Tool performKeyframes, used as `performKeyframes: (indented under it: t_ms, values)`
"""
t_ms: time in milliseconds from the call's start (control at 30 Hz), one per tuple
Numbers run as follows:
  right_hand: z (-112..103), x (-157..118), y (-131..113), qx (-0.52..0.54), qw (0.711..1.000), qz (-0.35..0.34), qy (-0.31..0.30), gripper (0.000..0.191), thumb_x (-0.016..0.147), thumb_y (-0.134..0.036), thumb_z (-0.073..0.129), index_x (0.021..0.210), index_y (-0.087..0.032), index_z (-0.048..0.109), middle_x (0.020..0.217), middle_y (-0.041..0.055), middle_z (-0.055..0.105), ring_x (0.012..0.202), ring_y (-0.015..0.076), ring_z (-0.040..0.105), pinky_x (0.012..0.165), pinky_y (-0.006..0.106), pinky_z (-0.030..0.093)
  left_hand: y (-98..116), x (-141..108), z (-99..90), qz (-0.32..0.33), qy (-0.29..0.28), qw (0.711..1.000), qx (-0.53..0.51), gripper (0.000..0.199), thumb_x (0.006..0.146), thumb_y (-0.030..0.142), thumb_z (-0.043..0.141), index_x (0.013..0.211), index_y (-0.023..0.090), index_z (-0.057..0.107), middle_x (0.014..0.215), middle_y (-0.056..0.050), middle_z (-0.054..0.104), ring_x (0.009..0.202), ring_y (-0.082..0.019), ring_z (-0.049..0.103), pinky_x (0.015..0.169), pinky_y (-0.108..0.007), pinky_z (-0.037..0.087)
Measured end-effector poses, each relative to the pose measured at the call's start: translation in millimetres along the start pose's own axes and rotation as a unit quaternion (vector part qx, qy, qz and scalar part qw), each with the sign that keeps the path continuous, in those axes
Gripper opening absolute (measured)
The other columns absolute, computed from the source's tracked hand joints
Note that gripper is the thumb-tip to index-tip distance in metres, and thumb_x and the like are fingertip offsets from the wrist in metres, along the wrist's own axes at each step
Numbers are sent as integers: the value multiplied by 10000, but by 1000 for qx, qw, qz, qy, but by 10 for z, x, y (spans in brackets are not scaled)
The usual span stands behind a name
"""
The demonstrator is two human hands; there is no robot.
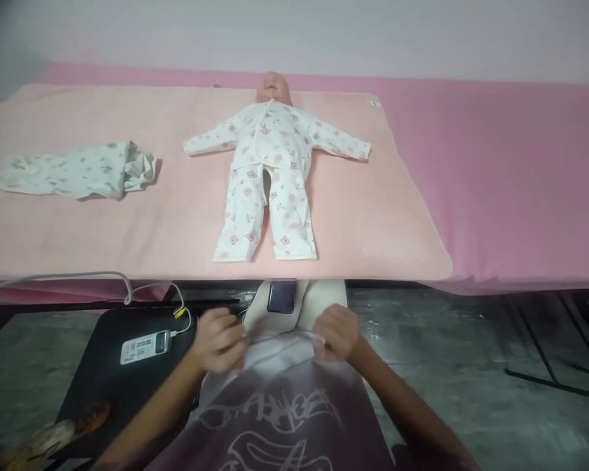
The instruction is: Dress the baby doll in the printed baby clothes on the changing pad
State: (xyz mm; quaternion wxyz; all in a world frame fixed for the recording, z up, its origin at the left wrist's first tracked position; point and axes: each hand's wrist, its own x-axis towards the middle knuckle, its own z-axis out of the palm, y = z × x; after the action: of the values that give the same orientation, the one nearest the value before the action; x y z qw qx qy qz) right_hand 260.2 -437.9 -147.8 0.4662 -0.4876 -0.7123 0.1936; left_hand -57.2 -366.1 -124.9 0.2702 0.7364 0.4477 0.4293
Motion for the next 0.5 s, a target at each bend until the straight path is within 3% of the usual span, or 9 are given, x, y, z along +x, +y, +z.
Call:
performKeyframes:
  t_ms: [67, 133, 200, 333, 500]
  values:
    - [325, -226, 128, -4, 995, 96, 7, 358, 1165, -528, 526, 951, -287, 680, 832, 43, 746, 700, 237, 689, 656, 393, 573, -245, -509, 364, -43, -4, 999, -15, 567, 1017, 864, 611, 986, 329, 796, 899, -83, 784, 809, -291, 727, 835, -530, 652]
    - [622, -252, 285, 32, 968, 249, -6, 348, 1152, -550, 516, 1066, -266, 697, 1011, 82, 817, 868, 261, 757, 795, 407, 614, -512, -719, 694, -191, 41, 981, -21, 690, 1112, 839, 441, 1236, 264, 801, 1242, -158, 832, 1173, -337, 780, 1088, -577, 635]
    - [879, -173, 406, 94, 935, 340, -46, 437, 1092, -668, 535, 1062, -259, 687, 1038, 91, 820, 922, 281, 756, 865, 419, 613, -712, -729, 946, -267, 28, 962, -44, 821, 1108, 887, 381, 1425, 233, 762, 1516, -197, 762, 1467, -374, 686, 1309, -637, 505]
    - [1259, 16, 448, 172, 903, 390, -50, 493, 1014, -747, 552, 1016, -260, 633, 1045, 95, 797, 993, 309, 735, 951, 437, 593, -837, -577, 1182, -299, -5, 947, -118, 838, 1104, 881, 446, 1582, 241, 700, 1761, -167, 601, 1711, -349, 490, 1489, -585, 277]
    - [1407, 63, 382, 254, 872, 418, -15, 467, 1033, -682, 622, 1254, -271, 640, 1342, 102, 801, 1294, 330, 705, 1200, 470, 550, -750, -495, 1222, -368, 61, 869, -325, 677, 1082, 772, 665, 1516, 257, 725, 1678, -120, 675, 1649, -326, 565, 1463, -497, 344]
